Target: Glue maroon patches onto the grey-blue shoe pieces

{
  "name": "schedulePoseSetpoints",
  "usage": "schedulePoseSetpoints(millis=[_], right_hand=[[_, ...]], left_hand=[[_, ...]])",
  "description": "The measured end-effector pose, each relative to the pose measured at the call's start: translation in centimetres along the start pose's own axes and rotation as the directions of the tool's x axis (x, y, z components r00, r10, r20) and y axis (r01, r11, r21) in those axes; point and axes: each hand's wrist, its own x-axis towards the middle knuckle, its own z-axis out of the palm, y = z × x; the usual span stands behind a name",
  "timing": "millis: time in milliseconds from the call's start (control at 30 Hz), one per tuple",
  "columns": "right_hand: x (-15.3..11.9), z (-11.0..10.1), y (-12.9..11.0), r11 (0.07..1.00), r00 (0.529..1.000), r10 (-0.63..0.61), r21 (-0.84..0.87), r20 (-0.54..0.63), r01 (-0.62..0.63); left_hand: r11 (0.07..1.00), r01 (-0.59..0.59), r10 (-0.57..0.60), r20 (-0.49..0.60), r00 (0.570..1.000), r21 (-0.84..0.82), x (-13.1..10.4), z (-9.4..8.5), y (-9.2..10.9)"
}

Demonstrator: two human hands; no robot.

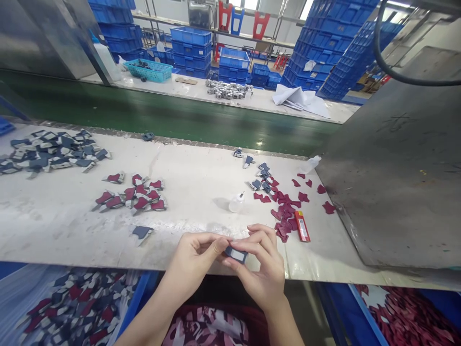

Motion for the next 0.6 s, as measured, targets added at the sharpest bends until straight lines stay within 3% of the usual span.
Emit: schedulePoseSetpoints(millis=[200, 400, 600], right_hand=[[0.1, -0.23, -0.23, 1.0, 1.0, -0.005, -0.016, 0.001, 0.005], [0.01, -0.33, 0.1, 0.999, 0.993, 0.025, 0.024, -0.119, -0.022], [-0.02, -0.9, 0.57, 0.991, 0.985, -0.127, 0.015, -0.116, 0.13]], left_hand=[[0.996, 0.044, -0.045, -0.012, 0.999, -0.075, -0.36, 0.5, -0.35], [0.998, -0.011, 0.011, 0.004, 1.0, -0.068, -0.54, 0.57, -0.09], [0.996, 0.009, -0.009, 0.001, 1.0, -0.085, -0.9, 0.78, 0.4]])
